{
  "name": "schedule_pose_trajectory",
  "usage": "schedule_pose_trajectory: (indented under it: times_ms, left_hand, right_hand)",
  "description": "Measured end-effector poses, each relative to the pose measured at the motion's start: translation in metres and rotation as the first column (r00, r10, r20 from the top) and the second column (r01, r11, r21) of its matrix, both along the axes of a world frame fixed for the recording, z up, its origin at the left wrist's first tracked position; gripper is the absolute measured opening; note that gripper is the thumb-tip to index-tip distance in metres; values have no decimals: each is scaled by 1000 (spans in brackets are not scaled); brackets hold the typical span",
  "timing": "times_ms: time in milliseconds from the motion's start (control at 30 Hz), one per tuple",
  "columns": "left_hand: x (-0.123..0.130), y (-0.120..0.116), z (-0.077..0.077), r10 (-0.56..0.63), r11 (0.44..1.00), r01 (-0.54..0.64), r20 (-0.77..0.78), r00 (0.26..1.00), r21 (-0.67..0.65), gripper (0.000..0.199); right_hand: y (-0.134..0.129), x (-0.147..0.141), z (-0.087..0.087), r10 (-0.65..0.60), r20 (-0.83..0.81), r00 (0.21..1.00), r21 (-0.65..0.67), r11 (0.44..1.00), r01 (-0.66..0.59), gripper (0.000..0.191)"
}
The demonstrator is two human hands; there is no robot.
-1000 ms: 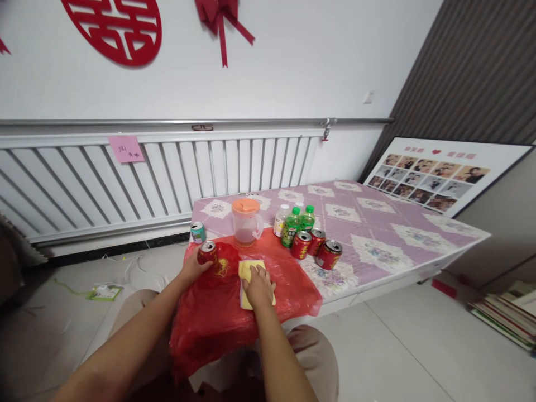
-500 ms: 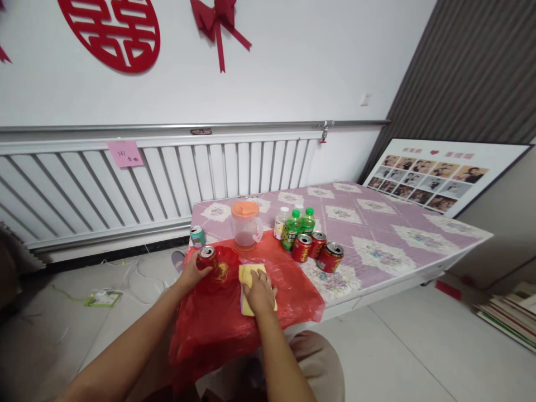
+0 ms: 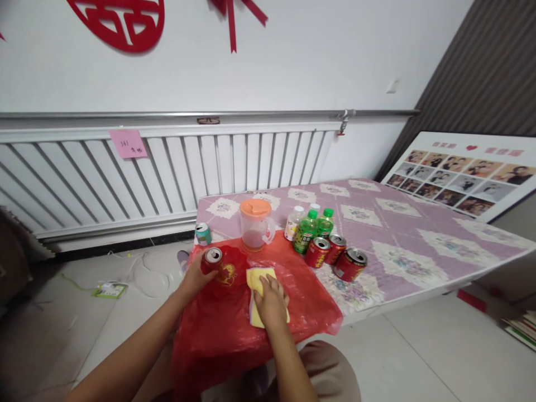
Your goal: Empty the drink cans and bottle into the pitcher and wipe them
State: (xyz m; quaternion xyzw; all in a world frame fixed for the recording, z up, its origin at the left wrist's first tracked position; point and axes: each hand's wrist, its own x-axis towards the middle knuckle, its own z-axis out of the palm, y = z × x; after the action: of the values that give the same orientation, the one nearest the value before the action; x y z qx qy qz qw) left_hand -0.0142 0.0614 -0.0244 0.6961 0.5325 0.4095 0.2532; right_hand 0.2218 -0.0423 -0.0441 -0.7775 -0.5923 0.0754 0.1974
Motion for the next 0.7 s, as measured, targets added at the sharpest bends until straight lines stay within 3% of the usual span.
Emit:
schedule_pose_trajectory:
  times_ms: [267, 400, 500, 600, 700]
  left_hand:
    - [6, -8, 5, -16, 999, 16, 6, 1000, 42, 71]
    - [17, -10, 3, -80, 996, 79, 34, 996, 30, 67]
    - [23, -12, 2, -62, 998, 62, 19, 998, 11, 66]
    - [26, -15, 2, -59, 998, 59, 1, 998, -20, 66]
    - [27, -17, 2, -48, 997, 46, -20, 999, -67, 66]
  right_hand:
    - [4, 16, -22, 107, -214, 971, 281, 959, -44, 40]
    - [1, 25, -21, 126, -372, 920, 403, 914, 38, 40]
    - [-5, 29, -3, 87, -469, 879, 459, 874, 158, 42]
    - [-10, 32, 28, 59, -545, 836, 477, 842, 252, 43]
    - [-8, 34, 57, 60, -621, 781, 416, 870, 264, 43]
